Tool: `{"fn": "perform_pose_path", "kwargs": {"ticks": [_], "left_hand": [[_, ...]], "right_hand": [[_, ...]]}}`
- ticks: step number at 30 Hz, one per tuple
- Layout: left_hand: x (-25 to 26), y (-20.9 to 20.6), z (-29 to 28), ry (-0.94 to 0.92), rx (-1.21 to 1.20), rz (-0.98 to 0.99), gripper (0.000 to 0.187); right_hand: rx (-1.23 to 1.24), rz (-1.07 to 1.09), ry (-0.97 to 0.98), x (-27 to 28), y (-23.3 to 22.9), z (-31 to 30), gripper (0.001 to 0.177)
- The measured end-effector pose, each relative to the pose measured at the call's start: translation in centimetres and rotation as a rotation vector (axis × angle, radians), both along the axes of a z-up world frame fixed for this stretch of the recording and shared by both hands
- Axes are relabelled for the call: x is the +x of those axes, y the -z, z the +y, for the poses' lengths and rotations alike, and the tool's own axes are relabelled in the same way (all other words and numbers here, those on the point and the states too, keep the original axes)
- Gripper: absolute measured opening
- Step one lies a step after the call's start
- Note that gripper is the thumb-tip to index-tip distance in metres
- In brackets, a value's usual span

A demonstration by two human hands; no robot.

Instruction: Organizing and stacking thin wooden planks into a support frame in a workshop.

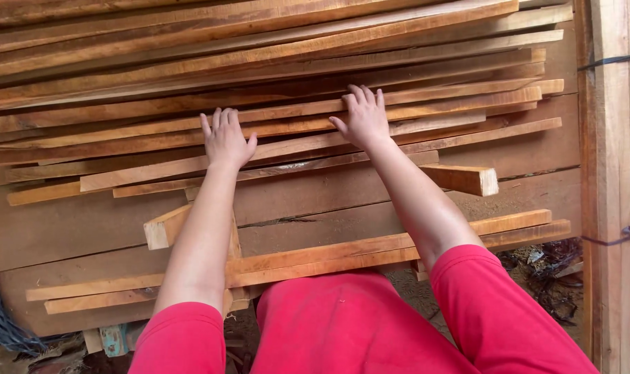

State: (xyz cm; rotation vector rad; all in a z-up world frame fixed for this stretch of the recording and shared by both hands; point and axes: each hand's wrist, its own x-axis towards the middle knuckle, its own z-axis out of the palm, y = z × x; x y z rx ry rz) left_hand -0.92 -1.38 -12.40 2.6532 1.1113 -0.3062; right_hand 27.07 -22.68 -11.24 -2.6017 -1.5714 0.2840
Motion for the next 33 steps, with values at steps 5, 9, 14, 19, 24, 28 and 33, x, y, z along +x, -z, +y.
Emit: {"fn": "perform_pose_path", "kwargs": {"ticks": [5,9,14,19,24,28,33], "left_hand": [[-0.5,2.4,2.4,0.033,0.011,-0.091,0.046],[0.0,0.9,3.1,0.098,0.058,0.05,0.082],[-0.8,0.1,4.0,0.242,0.086,0.142,0.048],[-2.0,-11.9,0.5,0.263,-0.159,0.095,0.043],[-3.7,-20.8,-2.2,0.291,-0.182,0.027,0.05],[-3.8,-29.3,-5.9,0.178,-0.222,0.115,0.058],[-6.2,-31.4,-8.3,0.208,-0.404,0.216,0.061]], "right_hand": [[0.138,-0.11,-0.054,1.2,3.2,-0.4,0.047],[0.051,-0.206,-0.095,1.3,1.9,-0.8,0.07],[0.017,-0.195,-0.259,1.5,-3.0,-1.7,0.05],[-0.131,0.032,-0.269,0.9,-6.8,-3.7,0.068],[-0.079,0.303,-0.265,-1.1,-14.1,-7.0,0.053],[0.033,0.171,-0.315,-3.4,-23.1,-8.6,0.054],[-0.167,0.264,-0.272,-4.8,-25.9,-11.8,0.053]]}}
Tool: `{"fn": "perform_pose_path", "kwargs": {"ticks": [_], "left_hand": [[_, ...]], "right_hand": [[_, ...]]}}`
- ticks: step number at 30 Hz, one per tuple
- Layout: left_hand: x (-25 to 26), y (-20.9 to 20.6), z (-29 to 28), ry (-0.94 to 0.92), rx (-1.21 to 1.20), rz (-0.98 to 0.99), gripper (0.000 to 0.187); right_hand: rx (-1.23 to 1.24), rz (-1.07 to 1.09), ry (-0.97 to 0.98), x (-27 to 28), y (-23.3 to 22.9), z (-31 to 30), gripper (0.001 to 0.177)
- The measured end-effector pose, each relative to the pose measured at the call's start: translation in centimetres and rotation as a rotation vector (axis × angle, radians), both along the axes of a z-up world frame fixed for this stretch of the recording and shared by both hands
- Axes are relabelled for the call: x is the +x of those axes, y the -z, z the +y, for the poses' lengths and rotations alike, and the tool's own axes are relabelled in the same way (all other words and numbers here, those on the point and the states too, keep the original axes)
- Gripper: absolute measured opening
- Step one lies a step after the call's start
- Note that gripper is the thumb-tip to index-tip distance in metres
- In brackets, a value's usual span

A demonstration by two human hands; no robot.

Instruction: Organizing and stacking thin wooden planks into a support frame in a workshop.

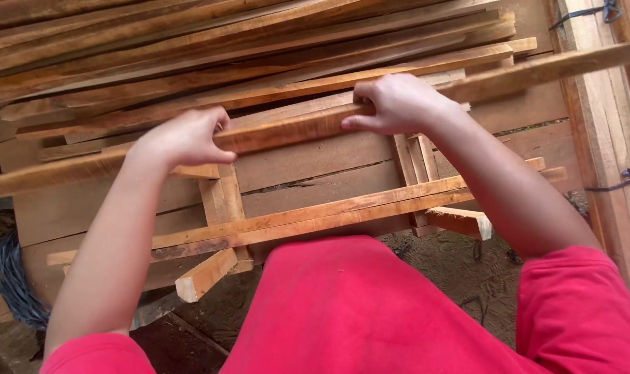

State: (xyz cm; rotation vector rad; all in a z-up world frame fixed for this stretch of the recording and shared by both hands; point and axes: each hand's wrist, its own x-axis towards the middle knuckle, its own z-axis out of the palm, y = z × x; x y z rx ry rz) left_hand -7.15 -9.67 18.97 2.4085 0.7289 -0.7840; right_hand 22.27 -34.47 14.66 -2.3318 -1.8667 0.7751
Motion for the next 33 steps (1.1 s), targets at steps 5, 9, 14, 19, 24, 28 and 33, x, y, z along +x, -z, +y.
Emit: {"fn": "perform_pose_path", "kwargs": {"ticks": [5,9,14,19,24,28,33], "left_hand": [[-1.6,-1.6,-3.5,-0.127,-0.266,0.012,0.037],[-3.0,0.8,-3.8,-0.175,-0.299,-0.069,0.034],[-4.0,9.4,-3.3,-0.073,-0.159,-0.107,0.043],[-4.5,18.3,-2.8,-0.053,-0.115,-0.159,0.039],[-4.2,24.9,-2.1,-0.063,-0.116,-0.103,0.036],[-3.6,26.3,-2.1,-0.083,-0.095,0.017,0.04],[-3.8,28.4,-2.1,-0.163,-0.074,0.075,0.057]], "right_hand": [[-0.213,0.174,0.044,-2.4,-0.5,-3.3,0.058],[-0.211,0.149,0.078,-3.6,1.1,-3.9,0.056],[-0.145,0.079,0.068,-3.9,6.5,-3.3,0.045],[-0.101,0.043,0.048,-3.8,13.9,-2.9,0.04],[-0.172,0.076,0.063,-3.5,21.6,-2.8,0.041],[-0.189,0.041,0.045,-3.3,24.4,-2.3,0.043],[-0.236,-0.089,-0.03,-2.6,26.7,-2.9,0.049]]}}
